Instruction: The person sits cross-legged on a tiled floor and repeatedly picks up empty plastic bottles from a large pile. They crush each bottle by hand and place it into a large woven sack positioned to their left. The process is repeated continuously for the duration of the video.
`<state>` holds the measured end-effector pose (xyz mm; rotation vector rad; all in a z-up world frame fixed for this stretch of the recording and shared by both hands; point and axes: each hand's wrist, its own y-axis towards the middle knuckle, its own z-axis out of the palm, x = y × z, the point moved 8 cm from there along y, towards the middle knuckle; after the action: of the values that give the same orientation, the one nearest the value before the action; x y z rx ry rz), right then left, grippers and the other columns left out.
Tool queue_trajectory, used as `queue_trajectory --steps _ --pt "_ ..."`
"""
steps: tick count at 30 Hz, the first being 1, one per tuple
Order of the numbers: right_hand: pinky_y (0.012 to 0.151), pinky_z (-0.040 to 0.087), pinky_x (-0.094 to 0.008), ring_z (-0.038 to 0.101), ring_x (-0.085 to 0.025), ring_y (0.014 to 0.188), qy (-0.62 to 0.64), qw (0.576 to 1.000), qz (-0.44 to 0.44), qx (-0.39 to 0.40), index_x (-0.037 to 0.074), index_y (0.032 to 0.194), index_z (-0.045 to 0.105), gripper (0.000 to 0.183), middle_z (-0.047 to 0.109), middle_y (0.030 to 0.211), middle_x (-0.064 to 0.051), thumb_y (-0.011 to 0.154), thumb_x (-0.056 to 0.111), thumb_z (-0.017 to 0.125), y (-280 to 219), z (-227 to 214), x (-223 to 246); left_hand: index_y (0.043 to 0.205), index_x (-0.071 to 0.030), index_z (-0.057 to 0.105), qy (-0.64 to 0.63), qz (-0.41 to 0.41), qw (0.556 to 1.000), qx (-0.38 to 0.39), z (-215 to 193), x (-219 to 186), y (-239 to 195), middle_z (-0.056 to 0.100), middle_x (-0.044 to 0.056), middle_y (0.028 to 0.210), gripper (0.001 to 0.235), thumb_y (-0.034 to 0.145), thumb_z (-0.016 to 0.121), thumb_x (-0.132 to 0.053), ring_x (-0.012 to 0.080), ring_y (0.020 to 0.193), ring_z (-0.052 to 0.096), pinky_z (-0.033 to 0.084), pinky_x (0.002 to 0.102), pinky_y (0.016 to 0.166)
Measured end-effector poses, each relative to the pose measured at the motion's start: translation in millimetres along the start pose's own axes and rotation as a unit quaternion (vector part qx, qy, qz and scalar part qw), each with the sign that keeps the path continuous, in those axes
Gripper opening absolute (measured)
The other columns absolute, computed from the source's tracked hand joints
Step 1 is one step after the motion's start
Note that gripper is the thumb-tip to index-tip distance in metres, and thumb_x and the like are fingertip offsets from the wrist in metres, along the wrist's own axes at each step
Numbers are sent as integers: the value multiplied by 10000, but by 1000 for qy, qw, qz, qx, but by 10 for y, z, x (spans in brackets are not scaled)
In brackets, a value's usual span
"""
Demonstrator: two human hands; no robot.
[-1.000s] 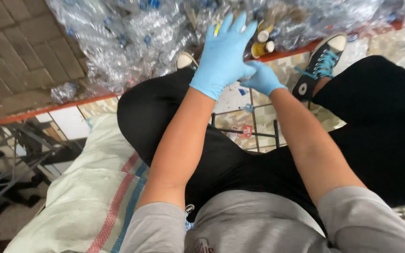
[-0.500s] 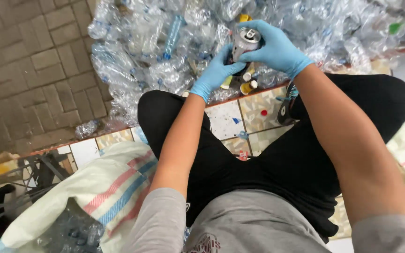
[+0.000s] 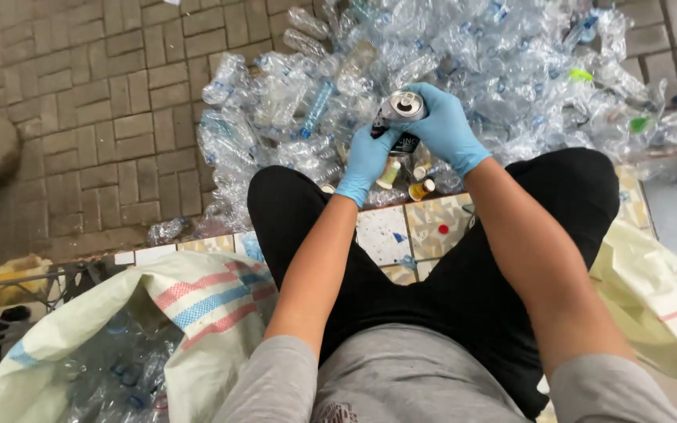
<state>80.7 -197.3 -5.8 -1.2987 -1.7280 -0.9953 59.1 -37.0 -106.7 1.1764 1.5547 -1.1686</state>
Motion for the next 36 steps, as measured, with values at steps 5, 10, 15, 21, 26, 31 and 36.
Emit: queue_trajectory --steps 5,10,15,21,26,31,36 --pt "1077 475 -516 602 -396 1263 75 994 -80 27 78 1472 525 736 633 1373 -205 820 97 866 -95 -108 669 1131 -193 764 -26 -13 1000 -5 -238 -559 -210 777 78 1075 431 814 840 -474 269 1126 702 513 436 1034" --pt "1107 377 -666 411 -568 1345 -85 959 -261 73 -16 1582 285 1268 385 1516 -349 574 304 985 -218 -191 1228 1411 -73 579 -32 58 997 29 -372 -1308 -566 620 254 1371 558 951 704 -364 378 1360 527 386 521 1180" --pt "960 497 -636 581 -548 1158 -144 957 -245 56 -55 1537 313 1189 561 1297 -333 577 270 935 -209 -95 1011 1565 -46 406 -101 115 983 98 -294 -1321 -615 515 265 1497 747 958 720 -349 340 1437 434 328 511 1230" --pt "1111 446 -512 537 -385 1345 73 980 -173 70 125 1499 460 1163 567 1404 -154 529 457 1009 -109 -62 723 1636 -145 279 -248 169 933 200 -227 -1382 -557 404 159 1614 1160 698 932 53 235 1405 470 495 375 1143" --pt "1090 480 -456 575 -298 1274 127 976 -164 63 102 1420 551 943 588 1273 -127 648 415 994 -120 -31 698 1584 -110 363 -280 231 917 166 -253 -1425 -583 543 185 1481 970 771 844 107 256 1339 545 492 437 1135" --pt "993 559 -406 674 -215 1082 233 970 -65 20 30 1225 664 507 690 1158 -132 782 62 910 -99 37 483 1469 -80 490 -224 258 936 90 -295 -1326 -538 641 156 1323 782 784 863 -31 194 1237 600 501 387 1099" --pt "973 575 -410 686 -202 1072 258 966 -17 -11 2 1202 665 458 714 1198 -155 802 25 887 -130 122 336 1444 -80 523 -190 266 943 61 -316 -1414 -615 654 160 1324 693 817 818 -50 217 1264 611 495 390 1095"
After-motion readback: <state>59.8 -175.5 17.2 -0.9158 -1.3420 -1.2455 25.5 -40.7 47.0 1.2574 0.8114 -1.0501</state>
